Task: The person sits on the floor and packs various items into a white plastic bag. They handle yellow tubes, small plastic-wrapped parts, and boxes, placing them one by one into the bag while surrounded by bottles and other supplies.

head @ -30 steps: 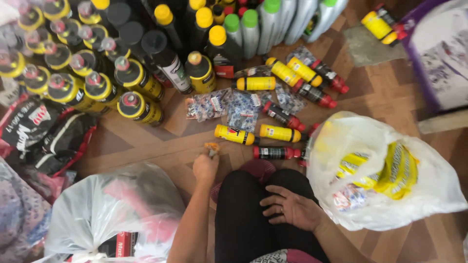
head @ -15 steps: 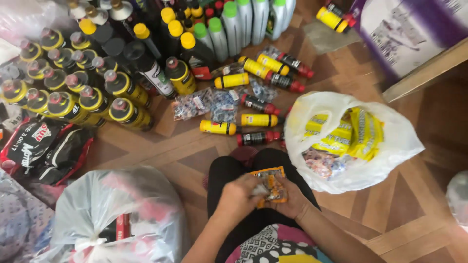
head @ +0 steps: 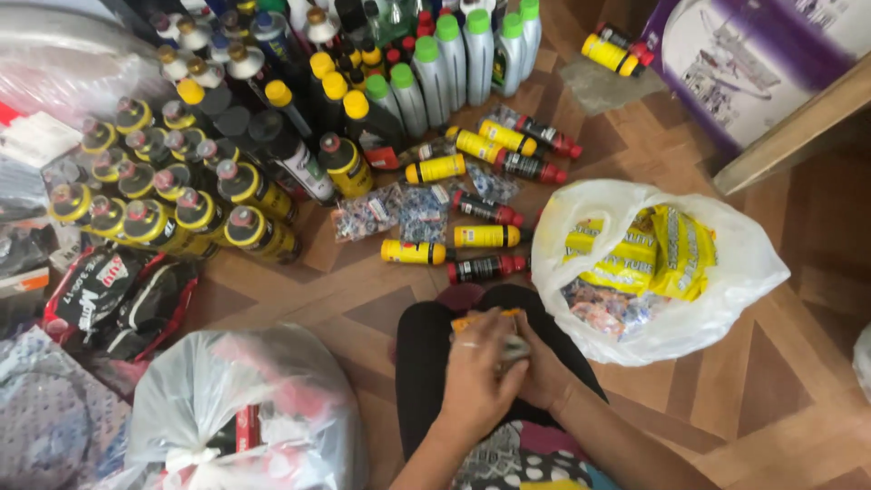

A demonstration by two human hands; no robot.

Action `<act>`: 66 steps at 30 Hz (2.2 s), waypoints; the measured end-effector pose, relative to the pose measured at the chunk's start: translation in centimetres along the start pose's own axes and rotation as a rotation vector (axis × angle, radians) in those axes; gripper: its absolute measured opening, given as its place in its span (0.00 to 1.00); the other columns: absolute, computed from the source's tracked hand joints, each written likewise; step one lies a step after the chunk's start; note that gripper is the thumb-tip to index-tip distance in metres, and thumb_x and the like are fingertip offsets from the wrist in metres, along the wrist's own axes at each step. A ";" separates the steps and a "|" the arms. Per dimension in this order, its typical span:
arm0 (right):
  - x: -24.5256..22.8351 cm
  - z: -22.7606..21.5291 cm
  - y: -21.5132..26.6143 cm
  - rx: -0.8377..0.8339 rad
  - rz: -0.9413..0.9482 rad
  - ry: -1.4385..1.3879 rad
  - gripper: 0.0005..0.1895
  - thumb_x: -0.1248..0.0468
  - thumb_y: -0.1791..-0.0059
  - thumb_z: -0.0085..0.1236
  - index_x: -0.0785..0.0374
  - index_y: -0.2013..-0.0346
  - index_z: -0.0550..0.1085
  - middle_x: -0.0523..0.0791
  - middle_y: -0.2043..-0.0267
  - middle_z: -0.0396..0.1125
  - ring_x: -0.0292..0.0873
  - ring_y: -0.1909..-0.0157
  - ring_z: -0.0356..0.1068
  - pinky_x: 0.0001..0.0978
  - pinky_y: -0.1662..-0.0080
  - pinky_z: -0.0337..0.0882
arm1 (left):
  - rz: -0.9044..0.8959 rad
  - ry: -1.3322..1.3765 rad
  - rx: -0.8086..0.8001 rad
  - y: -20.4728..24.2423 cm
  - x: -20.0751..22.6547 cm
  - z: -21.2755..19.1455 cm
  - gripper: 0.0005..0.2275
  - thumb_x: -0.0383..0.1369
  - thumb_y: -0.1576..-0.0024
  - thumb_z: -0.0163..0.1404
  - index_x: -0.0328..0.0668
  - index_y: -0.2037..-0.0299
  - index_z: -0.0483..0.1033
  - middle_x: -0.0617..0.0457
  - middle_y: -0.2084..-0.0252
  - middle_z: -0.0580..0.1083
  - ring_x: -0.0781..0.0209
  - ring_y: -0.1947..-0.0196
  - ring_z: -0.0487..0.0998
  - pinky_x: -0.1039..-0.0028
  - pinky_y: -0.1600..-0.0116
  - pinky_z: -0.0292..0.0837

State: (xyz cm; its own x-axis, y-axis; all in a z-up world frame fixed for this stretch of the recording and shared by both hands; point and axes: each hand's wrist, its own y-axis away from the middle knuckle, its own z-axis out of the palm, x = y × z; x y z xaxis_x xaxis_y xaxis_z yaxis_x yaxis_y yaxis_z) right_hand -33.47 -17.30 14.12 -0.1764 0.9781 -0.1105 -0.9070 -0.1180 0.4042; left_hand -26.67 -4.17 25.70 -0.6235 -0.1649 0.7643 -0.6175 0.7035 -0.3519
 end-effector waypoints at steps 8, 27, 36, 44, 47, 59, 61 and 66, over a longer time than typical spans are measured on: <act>-0.1 0.4 0.6 0.213 -0.227 0.295 0.19 0.55 0.46 0.53 0.64 0.47 0.73 0.52 0.55 0.74 0.49 0.59 0.76 0.46 0.58 0.77 | 0.034 -0.143 0.006 -1.0 -4.7 0.5 0.20 0.26 0.44 0.51 0.42 0.40 0.75 0.47 0.37 0.72 0.42 0.34 0.68 0.52 0.33 0.63; -2.4 8.5 6.7 0.177 -0.564 1.361 0.15 0.69 0.56 0.68 0.65 0.55 0.76 0.39 0.60 0.66 0.34 0.63 0.66 0.25 0.60 0.69 | -0.712 1.066 0.075 3.8 -6.4 1.2 0.12 0.17 0.47 0.58 0.23 0.53 0.79 0.42 0.59 0.81 0.61 0.65 0.79 0.76 0.57 0.75; -7.2 6.7 11.8 0.261 -0.667 1.399 0.06 0.72 0.56 0.66 0.64 0.65 0.81 0.41 0.65 0.75 0.34 0.69 0.68 0.24 0.66 0.68 | -0.709 0.916 -0.194 1.7 -5.0 2.5 0.05 0.19 0.46 0.57 0.24 0.61 0.81 0.41 0.67 0.83 0.59 0.70 0.82 0.75 0.62 0.77; -14.1 2.5 13.7 1.011 -0.663 1.547 0.12 0.64 0.55 0.67 0.58 0.56 0.83 0.46 0.63 0.77 0.39 0.68 0.72 0.29 0.64 0.71 | -0.828 1.141 -0.004 4.0 -12.4 2.5 0.12 0.25 0.42 0.53 0.26 0.50 0.76 0.38 0.62 0.78 0.51 0.69 0.81 0.70 0.64 0.78; -15.3 -0.4 11.4 1.079 -0.599 1.410 0.15 0.62 0.54 0.67 0.61 0.54 0.82 0.47 0.64 0.78 0.38 0.74 0.69 0.26 0.69 0.68 | -0.880 1.189 0.028 4.5 -13.3 2.9 0.12 0.26 0.41 0.52 0.28 0.49 0.75 0.37 0.61 0.78 0.51 0.68 0.80 0.69 0.64 0.78; -14.3 -13.4 4.9 0.967 -1.010 1.249 0.24 0.67 0.55 0.65 0.67 0.45 0.74 0.48 0.50 0.73 0.41 0.55 0.72 0.30 0.52 0.73 | -0.906 1.380 -0.013 6.6 -17.6 4.5 0.18 0.29 0.42 0.52 0.26 0.43 0.71 0.38 0.58 0.78 0.48 0.66 0.82 0.68 0.64 0.79; -13.6 -7.6 5.5 0.949 -1.022 1.132 0.22 0.70 0.55 0.66 0.64 0.46 0.75 0.45 0.50 0.72 0.39 0.56 0.72 0.28 0.54 0.74 | -0.898 1.413 -0.009 6.2 -17.7 5.0 0.18 0.29 0.43 0.52 0.27 0.43 0.72 0.37 0.58 0.78 0.47 0.66 0.82 0.67 0.63 0.79; -10.5 2.7 7.0 0.017 -0.744 0.777 0.29 0.48 0.57 0.67 0.73 0.56 0.76 0.61 0.58 0.73 0.50 0.74 0.76 0.39 0.74 0.81 | -1.016 1.641 0.028 5.9 -18.8 6.3 0.26 0.47 0.43 0.46 0.29 0.45 0.72 0.25 0.58 0.77 0.29 0.63 0.83 0.46 0.61 0.83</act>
State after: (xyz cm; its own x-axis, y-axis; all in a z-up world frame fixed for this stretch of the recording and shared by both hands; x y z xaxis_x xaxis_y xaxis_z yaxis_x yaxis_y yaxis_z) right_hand -36.92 -27.94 20.55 0.2181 0.4256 -0.8782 -0.8825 0.4703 0.0087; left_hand -21.65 -1.25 5.86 0.8997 0.2800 0.3349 -0.4199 0.7646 0.4889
